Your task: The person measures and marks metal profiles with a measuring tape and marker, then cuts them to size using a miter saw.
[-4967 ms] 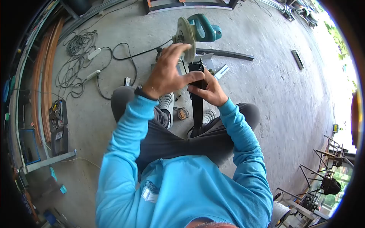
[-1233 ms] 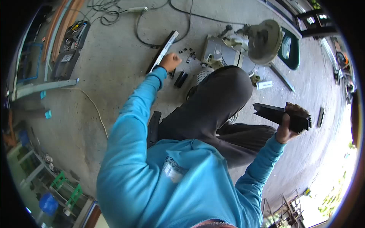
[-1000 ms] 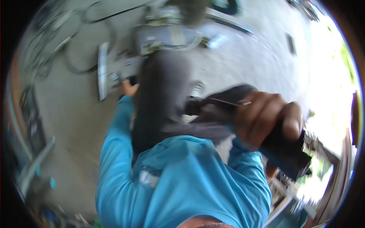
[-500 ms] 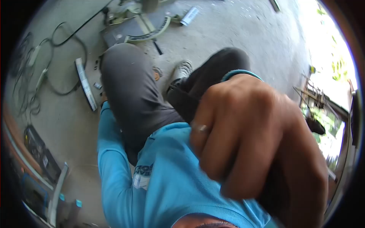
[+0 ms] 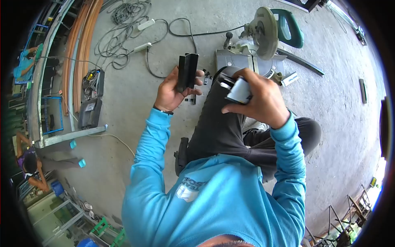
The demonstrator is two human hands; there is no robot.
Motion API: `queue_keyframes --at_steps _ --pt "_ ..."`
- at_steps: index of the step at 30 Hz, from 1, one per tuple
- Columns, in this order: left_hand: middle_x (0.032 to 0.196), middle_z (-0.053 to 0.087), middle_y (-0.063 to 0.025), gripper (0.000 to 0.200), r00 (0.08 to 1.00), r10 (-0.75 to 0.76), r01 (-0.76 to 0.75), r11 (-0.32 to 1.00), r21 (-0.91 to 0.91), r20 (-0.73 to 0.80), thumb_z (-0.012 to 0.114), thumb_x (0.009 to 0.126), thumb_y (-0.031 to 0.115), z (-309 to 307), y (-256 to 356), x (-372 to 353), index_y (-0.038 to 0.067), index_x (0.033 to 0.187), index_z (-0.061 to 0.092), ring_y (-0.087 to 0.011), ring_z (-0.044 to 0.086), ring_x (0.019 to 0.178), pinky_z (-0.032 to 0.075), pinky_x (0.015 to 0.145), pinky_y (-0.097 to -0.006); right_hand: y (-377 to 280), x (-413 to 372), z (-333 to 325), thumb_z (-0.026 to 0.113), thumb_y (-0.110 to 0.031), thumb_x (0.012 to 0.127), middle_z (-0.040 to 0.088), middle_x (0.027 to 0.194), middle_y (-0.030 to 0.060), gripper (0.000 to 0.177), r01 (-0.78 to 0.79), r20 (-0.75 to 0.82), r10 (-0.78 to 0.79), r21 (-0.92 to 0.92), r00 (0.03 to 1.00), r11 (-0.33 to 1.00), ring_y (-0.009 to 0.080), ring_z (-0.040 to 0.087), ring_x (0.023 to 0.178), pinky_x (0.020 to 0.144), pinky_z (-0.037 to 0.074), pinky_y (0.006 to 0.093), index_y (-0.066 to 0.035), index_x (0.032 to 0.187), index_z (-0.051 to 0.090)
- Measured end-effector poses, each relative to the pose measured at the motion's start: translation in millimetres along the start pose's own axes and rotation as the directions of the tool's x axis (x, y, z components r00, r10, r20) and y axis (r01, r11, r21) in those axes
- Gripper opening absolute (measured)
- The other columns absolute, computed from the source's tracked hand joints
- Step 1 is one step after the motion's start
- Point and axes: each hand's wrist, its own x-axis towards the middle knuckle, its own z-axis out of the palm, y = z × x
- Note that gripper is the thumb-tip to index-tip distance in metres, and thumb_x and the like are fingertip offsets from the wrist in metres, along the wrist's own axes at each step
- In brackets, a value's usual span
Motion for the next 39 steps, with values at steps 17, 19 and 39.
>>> queue_keyframes --at_steps 17,19,39 --pt "0.150 0.055 -0.0101 0.060 0.746 0.159 -0.665 0.147 0.732 0.646 0.079 0.066 -0.013 125.7 67.1 7.3 0.025 0.111 0.069 -0.0397 0.048 0.141 0.042 0.116 -0.0504 9.5 -15.9 -22.2 0.086 -0.015 0.064 0.069 0.081 0.0209 0.062 0.134 0.165 -0.201 0.345 0.965 0.929 0.0403 0.072 0.073 0.065 0.058 0.0450 0.001 0.116 0.058" --pt "0.156 0.047 -0.0110 0.063 0.779 0.098 -0.625 0.200 0.754 0.620 0.072 0.067 -0.020 125.2 70.1 8.9 0.029 0.107 0.073 -0.0385 0.046 0.143 0.042 0.116 -0.0498 6.9 -16.4 -28.6 0.088 -0.022 0.068 0.071 0.087 0.0200 0.062 0.124 0.192 -0.182 0.281 0.964 0.952 0.0410 0.072 0.079 0.069 0.058 0.0460 -0.001 0.117 0.057" --pt "0.100 0.065 -0.0084 0.063 0.989 -0.090 -0.059 0.499 0.864 0.119 0.077 0.094 0.043 128.1 19.9 -15.8 0.000 0.133 0.054 -0.0173 0.064 0.091 0.055 0.083 -0.0338 -14.1 -46.6 -8.1 0.089 -0.034 0.069 0.059 0.097 0.0070 0.059 0.045 -0.051 -0.059 -0.234 0.997 0.971 0.0271 0.064 0.091 0.074 0.056 0.0408 -0.008 0.111 0.056"
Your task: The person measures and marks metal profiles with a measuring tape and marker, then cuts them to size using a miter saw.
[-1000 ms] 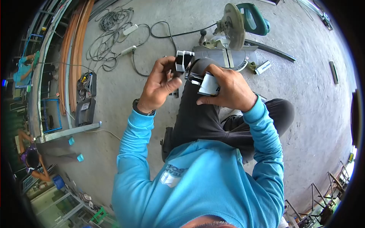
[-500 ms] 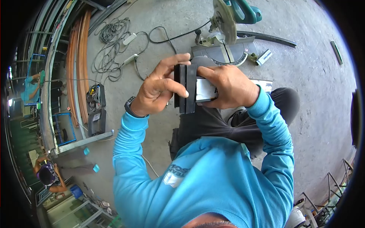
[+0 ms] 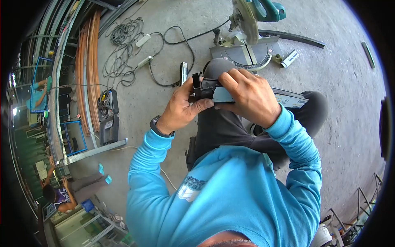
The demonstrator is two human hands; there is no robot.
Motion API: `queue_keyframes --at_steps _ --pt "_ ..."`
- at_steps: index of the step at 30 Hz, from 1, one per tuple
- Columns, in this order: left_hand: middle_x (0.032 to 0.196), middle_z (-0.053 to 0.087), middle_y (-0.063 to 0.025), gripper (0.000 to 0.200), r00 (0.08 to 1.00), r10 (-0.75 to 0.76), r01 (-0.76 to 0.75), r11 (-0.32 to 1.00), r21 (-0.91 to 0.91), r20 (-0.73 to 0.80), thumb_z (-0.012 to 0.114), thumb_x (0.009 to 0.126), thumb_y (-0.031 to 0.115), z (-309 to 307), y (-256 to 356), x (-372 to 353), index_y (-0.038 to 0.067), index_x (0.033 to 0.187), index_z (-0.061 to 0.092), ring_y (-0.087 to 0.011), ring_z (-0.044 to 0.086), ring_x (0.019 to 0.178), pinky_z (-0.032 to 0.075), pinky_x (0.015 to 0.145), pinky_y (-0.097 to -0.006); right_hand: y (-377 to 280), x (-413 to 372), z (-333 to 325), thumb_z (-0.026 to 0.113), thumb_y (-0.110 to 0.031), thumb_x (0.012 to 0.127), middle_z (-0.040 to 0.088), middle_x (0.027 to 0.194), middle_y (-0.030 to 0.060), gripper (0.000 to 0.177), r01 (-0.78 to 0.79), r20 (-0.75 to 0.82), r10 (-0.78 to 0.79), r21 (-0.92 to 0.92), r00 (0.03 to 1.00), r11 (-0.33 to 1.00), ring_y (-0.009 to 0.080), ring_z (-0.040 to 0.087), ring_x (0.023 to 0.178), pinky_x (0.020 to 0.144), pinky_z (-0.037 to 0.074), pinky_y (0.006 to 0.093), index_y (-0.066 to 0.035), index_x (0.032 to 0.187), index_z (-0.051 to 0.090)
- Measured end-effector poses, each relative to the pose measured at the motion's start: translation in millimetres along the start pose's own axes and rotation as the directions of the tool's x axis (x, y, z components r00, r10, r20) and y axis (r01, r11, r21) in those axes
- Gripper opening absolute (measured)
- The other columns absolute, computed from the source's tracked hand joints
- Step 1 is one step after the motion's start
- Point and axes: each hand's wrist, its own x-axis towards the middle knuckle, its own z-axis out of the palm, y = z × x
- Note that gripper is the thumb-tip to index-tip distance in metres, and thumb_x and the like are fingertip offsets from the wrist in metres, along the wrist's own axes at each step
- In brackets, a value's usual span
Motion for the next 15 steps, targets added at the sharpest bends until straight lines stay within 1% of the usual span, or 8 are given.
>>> queue_keyframes --at_steps 3,4,6,8,9,11,12,15 --pt "0.104 0.063 -0.0104 0.059 0.997 0.066 -0.061 0.990 0.130 -0.033 0.072 0.098 0.046 0.0 15.2 -2.1 0.001 0.132 0.053 -0.0198 0.062 0.095 0.053 0.086 -0.0342 -7.2 -5.0 6.3 0.089 -0.033 0.068 0.059 0.099 0.0076 0.062 -0.002 0.025 0.003 -0.043 1.000 0.999 0.0270 0.063 0.094 0.076 0.055 0.0405 -0.007 0.115 0.058" --pt "0.106 0.062 -0.0112 0.058 0.999 0.041 -0.039 0.989 0.140 -0.014 0.070 0.099 0.046 0.8 19.4 -3.2 0.001 0.132 0.053 -0.0205 0.062 0.097 0.052 0.088 -0.0348 -9.9 -6.7 8.2 0.089 -0.032 0.068 0.059 0.100 0.0076 0.064 0.012 0.044 -0.009 -0.060 0.999 0.998 0.0268 0.062 0.094 0.077 0.055 0.0403 -0.007 0.118 0.058" --pt "0.111 0.060 -0.0128 0.057 1.000 -0.003 0.001 0.986 0.166 0.014 0.067 0.101 0.046 0.3 24.9 -5.2 0.001 0.133 0.051 -0.0218 0.061 0.101 0.051 0.091 -0.0358 -11.3 -11.0 10.6 0.089 -0.030 0.068 0.059 0.102 0.0079 0.067 0.003 0.027 -0.003 -0.028 1.000 1.000 0.0269 0.062 0.096 0.078 0.055 0.0404 -0.007 0.122 0.058" --pt "0.115 0.058 -0.0137 0.056 1.000 0.001 -0.004 0.986 0.169 0.017 0.068 0.101 0.042 -1.6 20.7 -7.3 0.001 0.136 0.049 -0.0230 0.060 0.104 0.050 0.094 -0.0366 -8.8 -13.1 11.2 0.089 -0.029 0.068 0.062 0.104 0.0091 0.070 -0.015 0.034 0.013 0.041 0.999 0.999 0.0282 0.063 0.097 0.080 0.055 0.0416 -0.007 0.127 0.058" --pt "0.117 0.057 -0.0142 0.056 1.000 0.004 -0.008 0.985 0.170 0.026 0.069 0.101 0.039 -1.5 17.0 -7.9 0.001 0.137 0.048 -0.0235 0.059 0.106 0.049 0.095 -0.0369 -4.1 -14.2 10.7 0.089 -0.031 0.069 0.062 0.103 0.0085 0.068 -0.014 0.053 0.009 0.083 0.999 0.996 0.0285 0.064 0.095 0.079 0.055 0.0415 -0.008 0.125 0.058" --pt "0.119 0.056 -0.0135 0.059 1.000 0.016 -0.015 0.991 0.134 -0.002 0.074 0.098 0.037 -0.4 6.1 -11.9 0.001 0.138 0.050 -0.0234 0.059 0.107 0.050 0.094 -0.0369 8.7 -19.2 10.3 0.089 -0.035 0.069 0.062 0.100 0.0074 0.065 -0.021 0.093 0.006 0.163 0.996 0.986 0.0289 0.066 0.093 0.078 0.055 0.0413 -0.009 0.120 0.058" --pt "0.119 0.056 -0.0131 0.060 1.000 0.023 -0.021 0.993 0.114 -0.021 0.077 0.096 0.036 0.9 4.2 -12.0 0.001 0.138 0.051 -0.0234 0.059 0.107 0.051 0.093 -0.0368 15.1 -22.3 9.1 0.087 -0.035 0.073 0.064 0.102 0.0093 0.063 -0.038 0.123 0.016 0.177 0.992 0.983 0.0303 0.068 0.095 0.080 0.055 0.0416 -0.009 0.124 0.059" --pt "0.118 0.057 -0.0116 0.065 0.982 0.167 -0.159 0.983 0.095 -0.088 0.084 0.088 0.033 4.6 4.5 -8.8 0.001 0.136 0.054 -0.0223 0.061 0.104 0.053 0.091 -0.0356 8.0 -25.4 6.4 0.085 -0.029 0.076 0.065 0.104 0.0097 0.066 -0.061 0.115 0.051 0.080 0.992 0.995 0.0309 0.066 0.097 0.084 0.054 0.0432 -0.010 0.134 0.059"
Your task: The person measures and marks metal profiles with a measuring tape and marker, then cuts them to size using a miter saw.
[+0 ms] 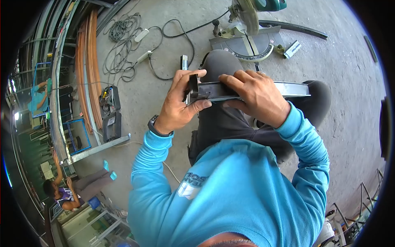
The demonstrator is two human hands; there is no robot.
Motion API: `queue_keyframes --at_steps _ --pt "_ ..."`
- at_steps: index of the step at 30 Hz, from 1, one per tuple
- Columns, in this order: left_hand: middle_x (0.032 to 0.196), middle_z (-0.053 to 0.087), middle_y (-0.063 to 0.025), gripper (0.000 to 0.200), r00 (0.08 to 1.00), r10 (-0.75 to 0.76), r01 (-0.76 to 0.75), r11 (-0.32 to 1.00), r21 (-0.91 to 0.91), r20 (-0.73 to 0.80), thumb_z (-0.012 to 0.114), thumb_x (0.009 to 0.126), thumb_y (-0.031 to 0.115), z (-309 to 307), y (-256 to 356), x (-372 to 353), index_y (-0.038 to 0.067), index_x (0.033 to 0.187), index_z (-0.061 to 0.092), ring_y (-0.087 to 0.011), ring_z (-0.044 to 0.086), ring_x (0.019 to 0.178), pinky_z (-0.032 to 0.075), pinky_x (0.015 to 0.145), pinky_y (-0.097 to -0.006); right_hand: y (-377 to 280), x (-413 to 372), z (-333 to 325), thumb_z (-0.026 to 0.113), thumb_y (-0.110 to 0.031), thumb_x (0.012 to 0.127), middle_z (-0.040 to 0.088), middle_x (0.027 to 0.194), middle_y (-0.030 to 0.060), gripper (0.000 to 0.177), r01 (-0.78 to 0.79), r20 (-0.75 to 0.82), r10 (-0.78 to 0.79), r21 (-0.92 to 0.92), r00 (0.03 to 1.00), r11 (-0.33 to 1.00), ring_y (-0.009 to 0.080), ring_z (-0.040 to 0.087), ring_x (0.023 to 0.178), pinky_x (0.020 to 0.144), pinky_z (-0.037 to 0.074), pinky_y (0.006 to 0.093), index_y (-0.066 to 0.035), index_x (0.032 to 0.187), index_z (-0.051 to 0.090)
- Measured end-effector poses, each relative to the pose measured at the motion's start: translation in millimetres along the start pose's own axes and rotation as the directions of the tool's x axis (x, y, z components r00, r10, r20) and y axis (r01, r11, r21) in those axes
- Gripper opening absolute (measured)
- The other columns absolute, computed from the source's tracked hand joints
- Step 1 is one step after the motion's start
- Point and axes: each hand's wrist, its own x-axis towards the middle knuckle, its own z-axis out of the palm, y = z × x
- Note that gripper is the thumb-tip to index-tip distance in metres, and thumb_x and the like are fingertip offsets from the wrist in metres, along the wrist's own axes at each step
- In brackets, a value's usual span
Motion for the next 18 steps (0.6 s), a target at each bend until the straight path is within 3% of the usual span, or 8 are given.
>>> queue_keyframes --at_steps 3,6,7,9,13,16,18 --pt "0.119 0.059 -0.0115 0.071 0.984 0.174 -0.157 0.951 0.265 -0.041 0.091 0.080 0.029 -9.8 0.8 -0.6 0.000 0.135 0.057 -0.0217 0.063 0.104 0.056 0.090 -0.0346 -9.0 0.9 -5.9 0.083 -0.029 0.079 0.063 0.105 0.0082 0.068 0.004 -0.066 -0.006 -0.028 0.998 1.000 0.0293 0.064 0.096 0.084 0.053 0.0420 -0.015 0.141 0.059" --pt "0.121 0.057 -0.0098 0.076 0.962 0.231 -0.214 0.969 0.123 -0.147 0.094 0.073 0.014 -10.0 -11.6 -7.8 0.000 0.136 0.053 -0.0223 0.061 0.116 0.053 0.104 -0.0390 -12.0 3.8 -8.5 0.082 -0.027 0.078 0.062 0.105 0.0078 0.070 0.008 -0.097 -0.009 -0.007 0.995 1.000 0.0285 0.062 0.095 0.084 0.053 0.0415 -0.015 0.143 0.058" --pt "0.123 0.059 -0.0111 0.074 0.927 0.314 -0.320 0.947 0.002 -0.206 0.096 0.070 0.012 -5.1 -14.8 -4.4 0.002 0.131 0.055 -0.0253 0.062 0.120 0.053 0.107 -0.0422 -13.0 3.5 -8.5 0.082 -0.027 0.078 0.061 0.105 0.0076 0.071 0.005 -0.098 -0.005 0.005 0.995 1.000 0.0283 0.061 0.094 0.084 0.053 0.0414 -0.015 0.144 0.058" --pt "0.122 0.060 -0.0111 0.073 0.920 0.343 -0.355 0.934 -0.032 -0.187 0.096 0.069 0.009 -7.3 -19.9 -3.0 0.003 0.130 0.055 -0.0259 0.063 0.119 0.052 0.108 -0.0429 -12.7 3.5 -8.1 0.082 -0.026 0.077 0.061 0.105 0.0077 0.072 0.007 -0.108 -0.007 -0.001 0.994 1.000 0.0283 0.061 0.094 0.084 0.052 0.0415 -0.015 0.144 0.058" --pt "0.121 0.061 -0.0112 0.070 0.907 0.389 -0.379 0.921 0.093 -0.161 0.096 0.067 0.005 -8.8 -21.6 -1.2 0.003 0.126 0.059 -0.0262 0.064 0.118 0.053 0.106 -0.0429 -15.4 -0.7 -8.3 0.083 -0.023 0.075 0.061 0.106 0.0074 0.076 -0.024 -0.091 0.020 -0.034 0.996 0.999 0.0280 0.060 0.096 0.087 0.050 0.0419 -0.017 0.146 0.056" --pt "0.115 0.068 -0.0114 0.050 0.917 0.350 -0.295 0.918 0.265 -0.193 0.089 0.072 0.003 -10.0 -5.1 -0.7 0.004 0.115 0.064 -0.0284 0.069 0.110 0.056 0.096 -0.0388 -16.8 -2.1 -9.2 0.084 -0.019 0.074 0.060 0.107 0.0065 0.079 -0.030 -0.091 0.021 -0.102 0.996 0.994 0.0272 0.059 0.097 0.088 0.049 0.0426 -0.018 0.148 0.055" --pt "0.116 0.068 -0.0112 0.049 0.915 0.356 -0.292 0.909 0.297 -0.192 0.088 0.071 0.002 -10.2 -5.6 -1.2 0.005 0.114 0.065 -0.0291 0.069 0.109 0.057 0.095 -0.0386 -17.2 -3.3 -8.4 0.084 -0.017 0.073 0.060 0.108 0.0059 0.081 -0.026 -0.109 0.012 -0.132 0.994 0.991 0.0266 0.059 0.098 0.089 0.049 0.0426 -0.020 0.148 0.054"
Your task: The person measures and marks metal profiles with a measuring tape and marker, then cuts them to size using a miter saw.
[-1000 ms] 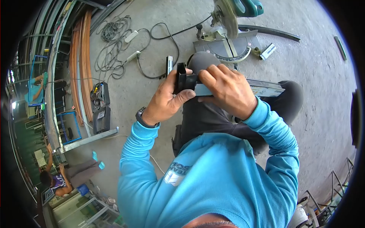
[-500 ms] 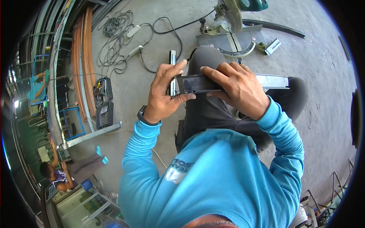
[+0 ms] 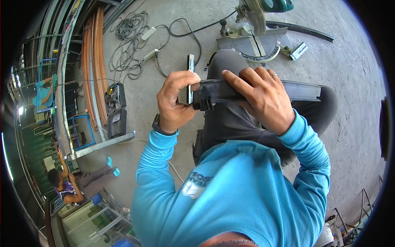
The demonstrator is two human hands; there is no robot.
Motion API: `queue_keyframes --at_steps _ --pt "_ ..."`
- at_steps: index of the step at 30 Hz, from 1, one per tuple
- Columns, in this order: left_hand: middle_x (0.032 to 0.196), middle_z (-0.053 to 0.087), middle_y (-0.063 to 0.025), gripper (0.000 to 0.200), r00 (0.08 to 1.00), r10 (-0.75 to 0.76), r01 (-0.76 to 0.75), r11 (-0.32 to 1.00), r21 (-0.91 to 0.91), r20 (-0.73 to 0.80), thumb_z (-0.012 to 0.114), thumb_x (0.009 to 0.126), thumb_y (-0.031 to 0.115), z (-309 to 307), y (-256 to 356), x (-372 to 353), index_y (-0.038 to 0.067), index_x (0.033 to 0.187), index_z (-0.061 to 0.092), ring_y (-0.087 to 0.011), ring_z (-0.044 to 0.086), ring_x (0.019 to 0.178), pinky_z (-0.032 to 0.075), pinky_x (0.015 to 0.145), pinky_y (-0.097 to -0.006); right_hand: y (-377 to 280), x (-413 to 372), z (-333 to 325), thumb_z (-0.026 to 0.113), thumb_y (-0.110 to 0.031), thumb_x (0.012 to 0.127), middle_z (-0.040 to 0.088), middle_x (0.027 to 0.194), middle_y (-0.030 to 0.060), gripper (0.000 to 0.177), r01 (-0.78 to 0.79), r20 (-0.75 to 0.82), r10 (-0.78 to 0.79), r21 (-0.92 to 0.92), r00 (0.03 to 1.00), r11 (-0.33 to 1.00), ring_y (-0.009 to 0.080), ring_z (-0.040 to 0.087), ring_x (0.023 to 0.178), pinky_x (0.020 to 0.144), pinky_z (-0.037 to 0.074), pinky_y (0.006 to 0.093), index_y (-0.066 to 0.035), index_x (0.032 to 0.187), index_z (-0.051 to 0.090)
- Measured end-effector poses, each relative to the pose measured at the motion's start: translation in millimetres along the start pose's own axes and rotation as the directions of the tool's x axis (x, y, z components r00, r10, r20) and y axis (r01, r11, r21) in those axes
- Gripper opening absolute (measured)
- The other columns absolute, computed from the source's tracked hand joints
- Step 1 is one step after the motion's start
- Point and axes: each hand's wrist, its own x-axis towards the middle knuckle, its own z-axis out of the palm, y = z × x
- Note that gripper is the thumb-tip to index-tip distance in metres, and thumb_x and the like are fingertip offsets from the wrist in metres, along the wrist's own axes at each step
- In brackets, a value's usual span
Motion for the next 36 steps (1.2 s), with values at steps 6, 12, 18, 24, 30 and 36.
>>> queue_keyframes --at_steps 6,12,18,24,30,36 --pt "0.119 0.067 -0.0118 0.052 0.998 0.024 -0.026 0.999 0.047 0.054 0.085 0.071 0.001 0.6 -0.2 0.5 0.005 0.120 0.067 -0.0303 0.069 0.108 0.060 0.092 -0.0400 1.3 -1.0 5.2 0.076 -0.025 0.081 0.055 0.100 0.0038 0.062 0.027 -0.069 -0.034 -0.097 0.997 0.995 0.0250 0.058 0.092 0.085 0.048 0.0407 -0.022 0.140 0.058" --pt "0.119 0.067 -0.0153 0.054 0.996 -0.027 0.027 1.000 -0.001 0.083 0.085 0.072 0.000 3.6 5.2 6.6 0.001 0.122 0.066 -0.0267 0.070 0.107 0.062 0.086 -0.0346 1.9 -0.8 5.2 0.080 -0.020 0.077 0.059 0.106 0.0044 0.072 -0.019 -0.011 0.019 -0.048 1.000 0.999 0.0256 0.059 0.096 0.090 0.048 0.0413 -0.021 0.145 0.056" --pt "0.119 0.066 -0.0156 0.057 0.992 -0.087 0.088 0.996 -0.015 0.091 0.089 0.070 0.001 7.6 5.8 5.7 -0.001 0.123 0.066 -0.0251 0.070 0.108 0.060 0.092 -0.0341 3.1 -1.8 10.4 0.080 -0.016 0.078 0.061 0.109 0.0042 0.073 -0.045 -0.017 0.044 -0.068 0.999 0.997 0.0254 0.060 0.098 0.093 0.048 0.0414 -0.021 0.146 0.056" --pt "0.120 0.065 -0.0139 0.056 0.994 -0.071 0.076 0.995 -0.060 0.081 0.076 0.074 -0.008 12.4 -1.7 0.7 0.003 0.127 0.065 -0.0259 0.069 0.107 0.063 0.086 -0.0354 3.8 -3.1 12.2 0.077 -0.011 0.079 0.060 0.108 0.0039 0.069 -0.041 -0.016 0.040 -0.071 0.999 0.997 0.0249 0.059 0.097 0.092 0.047 0.0415 -0.021 0.144 0.058" --pt "0.121 0.064 -0.0138 0.054 0.997 -0.065 0.068 0.995 -0.072 0.049 0.076 0.076 -0.007 16.1 -0.8 -1.4 0.003 0.127 0.064 -0.0269 0.069 0.110 0.063 0.089 -0.0362 3.1 -3.8 15.2 0.073 -0.014 0.080 0.056 0.104 0.0035 0.062 -0.014 -0.068 0.005 -0.123 0.998 0.992 0.0240 0.058 0.097 0.089 0.046 0.0410 -0.021 0.140 0.057" --pt "0.121 0.065 -0.0142 0.053 0.994 -0.088 0.091 0.995 -0.047 0.065 0.080 0.076 -0.005 14.9 2.6 2.4 0.003 0.126 0.064 -0.0263 0.069 0.109 0.062 0.088 -0.0356 4.0 -2.3 16.3 0.072 -0.016 0.080 0.055 0.102 0.0036 0.058 -0.014 -0.074 0.006 -0.102 0.997 0.995 0.0244 0.057 0.096 0.087 0.047 0.0408 -0.019 0.137 0.058"
